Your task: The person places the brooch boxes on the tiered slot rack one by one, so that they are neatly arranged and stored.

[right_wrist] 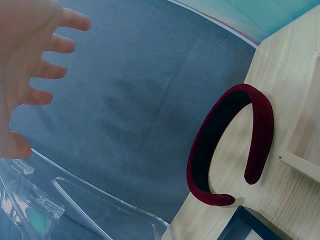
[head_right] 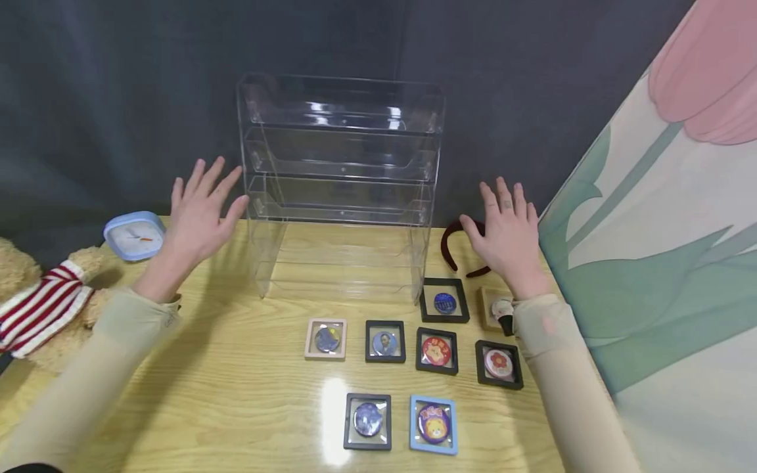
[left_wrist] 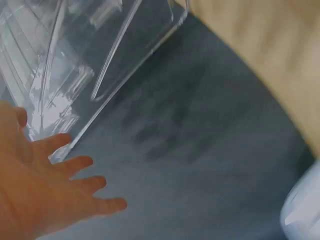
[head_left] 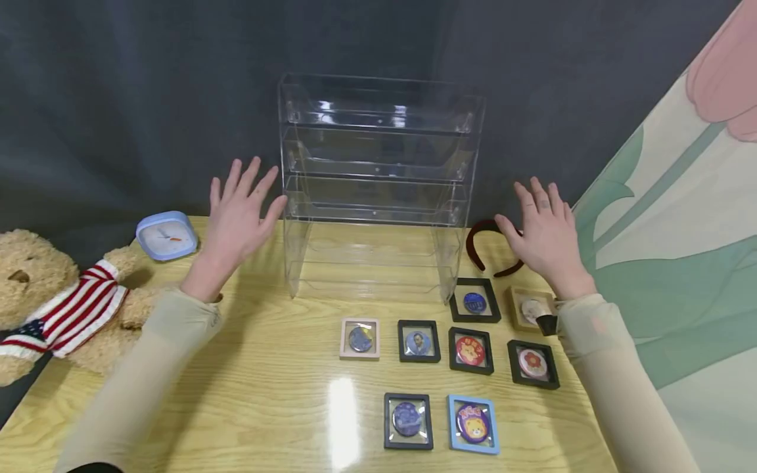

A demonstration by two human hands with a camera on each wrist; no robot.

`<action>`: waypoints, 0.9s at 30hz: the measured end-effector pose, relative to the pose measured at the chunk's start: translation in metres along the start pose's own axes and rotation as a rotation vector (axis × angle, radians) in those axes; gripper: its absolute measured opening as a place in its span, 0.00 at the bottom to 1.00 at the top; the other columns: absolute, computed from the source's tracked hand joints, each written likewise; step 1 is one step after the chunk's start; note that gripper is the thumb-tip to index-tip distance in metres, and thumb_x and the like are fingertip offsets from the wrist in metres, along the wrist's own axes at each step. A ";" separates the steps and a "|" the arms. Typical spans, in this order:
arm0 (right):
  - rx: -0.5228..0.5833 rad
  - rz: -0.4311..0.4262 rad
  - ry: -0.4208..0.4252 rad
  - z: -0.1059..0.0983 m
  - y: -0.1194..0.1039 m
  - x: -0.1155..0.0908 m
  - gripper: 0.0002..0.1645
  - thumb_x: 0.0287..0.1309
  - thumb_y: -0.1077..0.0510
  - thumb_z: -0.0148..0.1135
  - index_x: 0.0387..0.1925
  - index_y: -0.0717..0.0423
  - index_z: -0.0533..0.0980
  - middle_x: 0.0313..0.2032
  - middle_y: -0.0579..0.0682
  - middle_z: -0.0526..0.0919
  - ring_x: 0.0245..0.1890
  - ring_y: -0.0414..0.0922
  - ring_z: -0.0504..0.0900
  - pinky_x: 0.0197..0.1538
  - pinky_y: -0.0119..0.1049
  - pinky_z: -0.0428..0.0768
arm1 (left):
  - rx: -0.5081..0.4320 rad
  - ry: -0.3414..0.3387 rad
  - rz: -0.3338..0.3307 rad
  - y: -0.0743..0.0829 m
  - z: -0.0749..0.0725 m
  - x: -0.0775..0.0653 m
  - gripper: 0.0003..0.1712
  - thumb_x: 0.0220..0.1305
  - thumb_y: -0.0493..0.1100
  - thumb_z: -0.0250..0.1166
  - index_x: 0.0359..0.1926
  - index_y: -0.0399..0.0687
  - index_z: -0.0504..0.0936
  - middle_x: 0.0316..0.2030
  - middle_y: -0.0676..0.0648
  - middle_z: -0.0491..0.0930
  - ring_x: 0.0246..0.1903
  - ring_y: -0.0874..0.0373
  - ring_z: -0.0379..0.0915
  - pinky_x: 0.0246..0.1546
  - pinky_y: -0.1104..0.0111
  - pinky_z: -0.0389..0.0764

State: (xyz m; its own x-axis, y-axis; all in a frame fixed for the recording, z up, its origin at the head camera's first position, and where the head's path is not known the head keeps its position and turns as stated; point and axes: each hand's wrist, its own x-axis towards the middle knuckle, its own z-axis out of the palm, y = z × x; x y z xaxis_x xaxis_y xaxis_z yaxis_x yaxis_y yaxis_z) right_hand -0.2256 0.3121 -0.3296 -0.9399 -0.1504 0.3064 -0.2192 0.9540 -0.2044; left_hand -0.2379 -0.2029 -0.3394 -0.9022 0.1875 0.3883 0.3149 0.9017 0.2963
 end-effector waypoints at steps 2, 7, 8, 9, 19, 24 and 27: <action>0.025 0.004 -0.005 -0.002 0.004 -0.004 0.47 0.82 0.35 0.48 0.84 0.62 0.54 0.83 0.68 0.47 0.82 0.70 0.40 0.78 0.73 0.43 | -0.138 0.021 -0.002 0.000 0.011 -0.003 0.38 0.87 0.61 0.44 0.85 0.46 0.58 0.84 0.37 0.48 0.83 0.37 0.35 0.77 0.31 0.37; 0.128 -0.010 -0.008 -0.006 0.024 -0.021 0.48 0.83 0.35 0.46 0.83 0.65 0.53 0.82 0.70 0.48 0.82 0.71 0.41 0.79 0.72 0.43 | -0.484 0.073 0.020 0.008 0.045 -0.009 0.35 0.89 0.52 0.43 0.86 0.40 0.52 0.84 0.34 0.48 0.82 0.34 0.38 0.81 0.40 0.42; 0.159 -0.020 -0.007 -0.006 0.029 -0.024 0.47 0.83 0.37 0.46 0.83 0.66 0.53 0.82 0.71 0.49 0.81 0.72 0.42 0.79 0.71 0.44 | -0.541 0.079 0.018 0.011 0.050 -0.009 0.35 0.89 0.50 0.42 0.86 0.40 0.50 0.84 0.35 0.48 0.83 0.35 0.39 0.82 0.44 0.42; 0.194 -0.030 -0.009 -0.006 0.035 -0.028 0.45 0.84 0.38 0.46 0.83 0.67 0.53 0.81 0.72 0.50 0.81 0.73 0.44 0.79 0.71 0.44 | -0.597 0.086 0.015 0.015 0.056 -0.009 0.35 0.89 0.48 0.41 0.86 0.40 0.48 0.84 0.36 0.47 0.83 0.37 0.39 0.82 0.48 0.43; 0.492 0.062 -0.115 -0.006 0.091 -0.080 0.34 0.87 0.49 0.42 0.83 0.62 0.58 0.77 0.74 0.60 0.72 0.76 0.59 0.69 0.71 0.62 | -0.960 0.163 -0.073 0.042 0.089 -0.009 0.34 0.88 0.39 0.36 0.88 0.47 0.42 0.86 0.45 0.43 0.83 0.48 0.41 0.82 0.62 0.45; 0.529 0.132 -0.144 0.000 0.118 -0.103 0.33 0.88 0.49 0.40 0.80 0.67 0.61 0.75 0.72 0.63 0.65 0.35 0.69 0.57 0.24 0.70 | -0.999 0.169 -0.100 0.046 0.092 -0.009 0.34 0.88 0.37 0.36 0.87 0.44 0.42 0.85 0.42 0.43 0.83 0.45 0.41 0.82 0.60 0.45; 0.537 0.131 -0.151 0.005 0.131 -0.112 0.32 0.88 0.51 0.43 0.79 0.69 0.61 0.73 0.73 0.64 0.57 0.20 0.66 0.50 0.16 0.70 | -1.009 0.179 -0.097 0.046 0.092 -0.010 0.34 0.88 0.37 0.36 0.87 0.45 0.43 0.85 0.44 0.44 0.83 0.47 0.41 0.82 0.60 0.46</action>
State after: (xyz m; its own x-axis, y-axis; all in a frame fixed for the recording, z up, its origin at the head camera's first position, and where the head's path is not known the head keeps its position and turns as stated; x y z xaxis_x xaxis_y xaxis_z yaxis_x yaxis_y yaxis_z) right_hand -0.1507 0.4524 -0.3953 -0.9865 -0.1123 0.1188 -0.1633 0.7076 -0.6875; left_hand -0.2410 -0.1274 -0.4099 -0.9057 -0.0040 0.4238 0.4187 0.1468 0.8962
